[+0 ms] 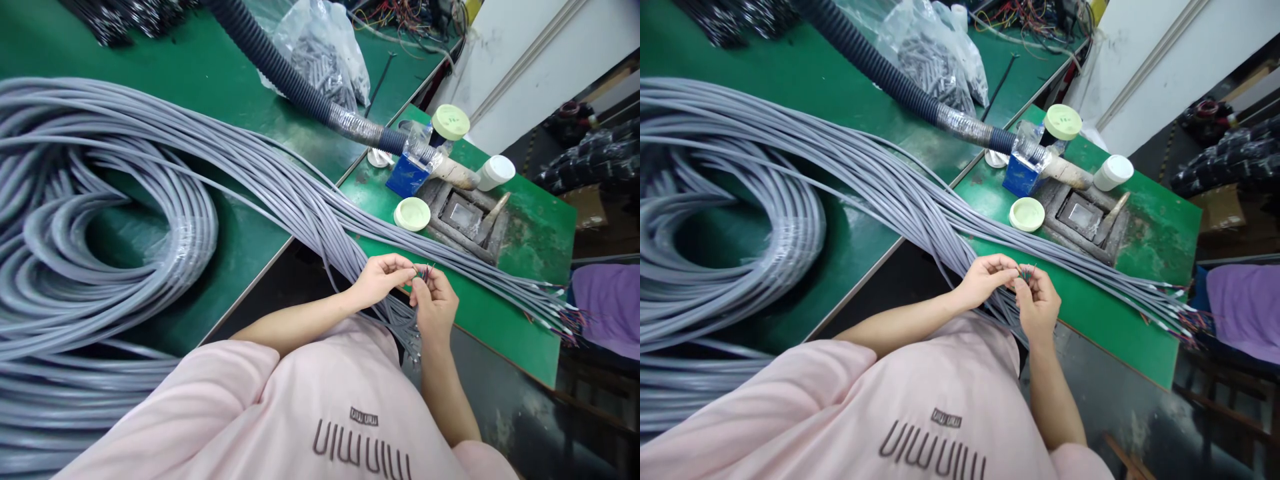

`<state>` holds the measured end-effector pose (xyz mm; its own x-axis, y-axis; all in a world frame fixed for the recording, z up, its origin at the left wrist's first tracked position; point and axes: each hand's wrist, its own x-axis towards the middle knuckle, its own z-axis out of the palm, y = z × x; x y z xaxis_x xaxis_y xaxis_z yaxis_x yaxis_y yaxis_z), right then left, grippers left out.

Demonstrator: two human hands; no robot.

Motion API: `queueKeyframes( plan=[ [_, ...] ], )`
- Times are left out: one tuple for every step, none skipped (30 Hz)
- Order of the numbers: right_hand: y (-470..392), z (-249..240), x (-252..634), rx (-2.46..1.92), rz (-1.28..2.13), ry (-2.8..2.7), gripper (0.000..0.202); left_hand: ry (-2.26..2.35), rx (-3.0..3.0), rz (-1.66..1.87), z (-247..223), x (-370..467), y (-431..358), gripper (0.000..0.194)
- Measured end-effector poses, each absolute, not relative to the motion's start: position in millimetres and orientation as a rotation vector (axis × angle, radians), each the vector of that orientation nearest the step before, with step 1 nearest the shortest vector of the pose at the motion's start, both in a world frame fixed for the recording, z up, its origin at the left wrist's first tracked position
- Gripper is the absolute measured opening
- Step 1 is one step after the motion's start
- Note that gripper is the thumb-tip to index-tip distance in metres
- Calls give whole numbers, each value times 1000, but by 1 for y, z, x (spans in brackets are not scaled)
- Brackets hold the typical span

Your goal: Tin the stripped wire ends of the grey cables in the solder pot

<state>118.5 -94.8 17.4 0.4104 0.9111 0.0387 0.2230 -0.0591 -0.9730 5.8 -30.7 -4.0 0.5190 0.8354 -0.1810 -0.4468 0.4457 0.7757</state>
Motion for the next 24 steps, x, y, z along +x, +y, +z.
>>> queueKeyframes(
  plan=[
    [-94,17,118,-1557,767,-1027,25,618,738,861,-5,6,-31,34],
    [-93,17,117,-1562,759,-1016,25,623,742,862,-5,6,-31,34],
    [-93,18,117,-1566,750,-1005,25,622,747,863,-5,7,-31,33],
    [-92,19,116,-1568,743,-996,24,618,752,864,-5,7,-32,33],
    [-92,20,115,-1569,739,-989,23,613,757,864,-5,7,-32,33],
    [-92,21,115,-1569,736,-989,22,610,763,865,-5,7,-32,33],
    [-92,21,115,-1569,735,-996,21,612,767,867,-4,7,-33,33],
    [-92,21,114,-1568,733,-1005,21,615,770,869,-4,6,-33,32],
    [-92,21,114,-1568,732,-1012,21,616,771,874,-3,6,-33,32],
    [-93,21,114,-1567,734,-1016,22,611,771,879,-3,6,-33,32],
    [-93,20,115,-1563,735,-1018,24,603,769,889,-2,6,-32,31],
    [-93,19,115,-1556,739,-1019,25,592,765,898,-1,5,-31,30],
    [-93,17,115,-1547,742,-1021,27,582,762,906,0,5,-31,28],
    [-93,16,115,-1539,747,-1027,28,577,759,909,1,4,-30,27],
    [-93,15,116,-1534,752,-1038,29,575,757,906,2,3,-29,26],
    [-94,15,116,-1532,760,-1052,30,574,758,897,3,3,-28,25],
    [-94,14,117,-1532,770,-1066,32,573,760,885,4,2,-27,24],
    [-94,14,117,-1533,781,-1083,34,569,761,872,4,1,-27,24],
    [-95,14,117,-1536,795,-1099,36,566,759,862,5,1,-26,24],
    [-96,14,117,-1539,810,-1115,38,562,757,856,5,1,-25,24],
    [-96,14,117,-1543,821,-1129,39,558,752,853,6,0,-25,24],
    [-97,15,117,-1545,828,-1140,40,552,745,851,6,0,-25,24],
    [-97,15,117,-1547,832,-1149,41,542,738,846,6,0,-25,25],
    [-98,15,116,-1548,836,-1157,41,528,733,838,6,0,-25,25]
  ],
)
